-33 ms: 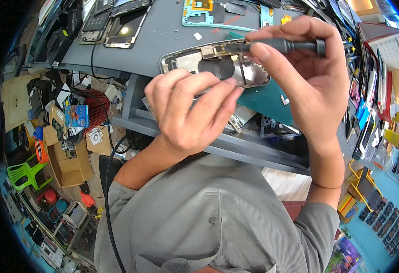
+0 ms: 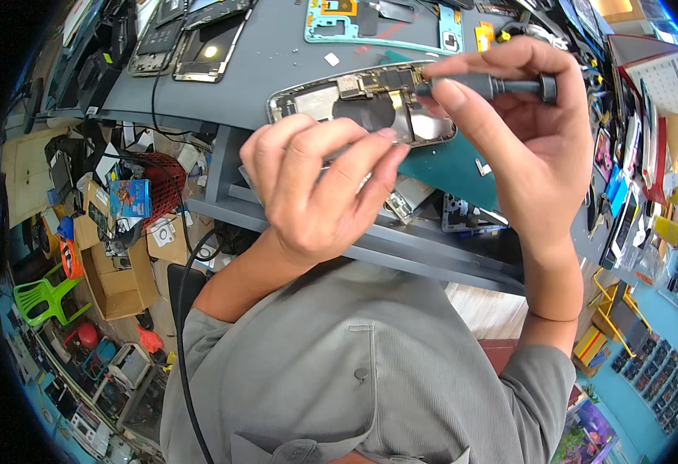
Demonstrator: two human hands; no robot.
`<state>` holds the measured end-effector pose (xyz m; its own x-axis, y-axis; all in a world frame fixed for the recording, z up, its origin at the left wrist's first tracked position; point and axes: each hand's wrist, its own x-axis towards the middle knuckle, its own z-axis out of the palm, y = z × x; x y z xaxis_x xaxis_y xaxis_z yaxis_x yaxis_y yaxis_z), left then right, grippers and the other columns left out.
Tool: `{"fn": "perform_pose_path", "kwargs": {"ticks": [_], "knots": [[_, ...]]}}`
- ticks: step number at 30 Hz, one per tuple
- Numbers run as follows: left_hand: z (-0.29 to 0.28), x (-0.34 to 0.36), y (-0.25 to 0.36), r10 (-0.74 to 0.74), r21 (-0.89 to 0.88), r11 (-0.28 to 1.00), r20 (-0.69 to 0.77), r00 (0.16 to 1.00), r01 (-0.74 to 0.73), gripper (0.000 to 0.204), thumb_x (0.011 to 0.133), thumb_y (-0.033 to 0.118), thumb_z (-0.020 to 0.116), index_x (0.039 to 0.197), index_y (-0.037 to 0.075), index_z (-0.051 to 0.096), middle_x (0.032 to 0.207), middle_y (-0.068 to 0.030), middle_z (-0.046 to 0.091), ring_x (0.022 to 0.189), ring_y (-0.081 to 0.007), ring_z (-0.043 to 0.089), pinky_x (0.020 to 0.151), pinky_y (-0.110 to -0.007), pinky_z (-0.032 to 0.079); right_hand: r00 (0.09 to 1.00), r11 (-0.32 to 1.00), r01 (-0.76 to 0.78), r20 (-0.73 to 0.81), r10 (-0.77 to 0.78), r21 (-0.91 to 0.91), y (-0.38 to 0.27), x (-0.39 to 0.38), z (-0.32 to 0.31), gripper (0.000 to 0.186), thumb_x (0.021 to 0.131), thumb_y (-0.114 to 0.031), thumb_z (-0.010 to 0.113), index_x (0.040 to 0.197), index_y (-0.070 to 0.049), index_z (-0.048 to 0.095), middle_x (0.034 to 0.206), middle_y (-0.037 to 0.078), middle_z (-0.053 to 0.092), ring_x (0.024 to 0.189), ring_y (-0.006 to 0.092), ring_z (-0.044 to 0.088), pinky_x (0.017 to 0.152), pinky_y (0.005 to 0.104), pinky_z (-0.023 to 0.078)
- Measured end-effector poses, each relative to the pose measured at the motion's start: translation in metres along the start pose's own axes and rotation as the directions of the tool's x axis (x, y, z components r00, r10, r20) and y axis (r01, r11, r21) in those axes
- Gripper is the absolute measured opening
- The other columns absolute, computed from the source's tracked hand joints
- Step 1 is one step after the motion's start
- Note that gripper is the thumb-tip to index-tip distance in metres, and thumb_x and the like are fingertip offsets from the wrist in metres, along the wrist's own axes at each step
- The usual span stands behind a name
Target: The person works on a disassembled smartphone, manipulating internal components and cables with their hands. They retrieve a small part from a plastic bag and use a screwdriver to tighten screws on the device's internal frame.
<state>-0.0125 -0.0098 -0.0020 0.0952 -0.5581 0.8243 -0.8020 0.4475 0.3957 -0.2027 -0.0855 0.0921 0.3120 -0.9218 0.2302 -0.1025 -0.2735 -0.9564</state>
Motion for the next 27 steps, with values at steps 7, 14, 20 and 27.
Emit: {"fn": "perform_pose_path", "kwargs": {"ticks": [7,14,20,27], "knots": [[0.0,-0.001,-0.003,0.011,0.013,1.0,0.077,0.997,-0.012,0.035,0.077,0.021,0.101,0.109,0.014,0.088,0.108,0.0015,0.073,0.105,-0.0248,0.062,0.093,-0.039,0.043,0.975,0.952,-0.175,-0.09,0.203,0.25,0.025,-0.034,-0.009,0.041,0.101,0.01,0.079,0.133,0.002,0.054,0.122,0.024,0.079,0.108,0.0258,0.081,0.096,0.0436,0.072],[-0.001,-0.001,-0.005,0.02,-0.011,1.0,0.129,0.991,-0.018,0.034,0.077,0.017,0.102,0.109,0.015,0.089,0.105,0.0041,0.073,0.103,-0.023,0.062,0.092,-0.038,0.042,0.966,0.926,-0.202,-0.09,0.241,0.318,0.033,-0.042,-0.008,0.041,0.102,0.009,0.08,0.132,0.002,0.054,0.121,0.022,0.079,0.107,0.0247,0.08,0.096,0.0417,0.072],[-0.001,-0.003,-0.005,0.015,-0.026,1.0,0.133,0.991,-0.012,0.033,0.077,0.015,0.101,0.108,0.016,0.09,0.104,0.005,0.074,0.102,-0.0225,0.062,0.092,-0.038,0.042,0.969,0.932,-0.205,-0.073,0.237,0.299,0.034,-0.044,-0.008,0.043,0.102,0.007,0.081,0.134,0.002,0.053,0.12,0.022,0.079,0.108,0.0243,0.08,0.098,0.0407,0.07],[-0.001,-0.003,-0.005,0.016,-0.037,0.999,0.139,0.99,-0.011,0.033,0.077,0.014,0.1,0.109,0.016,0.09,0.104,0.0052,0.075,0.102,-0.0224,0.061,0.092,-0.037,0.041,0.966,0.933,-0.203,-0.092,0.24,0.298,0.034,-0.043,-0.005,0.044,0.102,0.006,0.082,0.134,0.002,0.053,0.12,0.022,0.08,0.107,0.0244,0.081,0.097,0.0389,0.07]]}}
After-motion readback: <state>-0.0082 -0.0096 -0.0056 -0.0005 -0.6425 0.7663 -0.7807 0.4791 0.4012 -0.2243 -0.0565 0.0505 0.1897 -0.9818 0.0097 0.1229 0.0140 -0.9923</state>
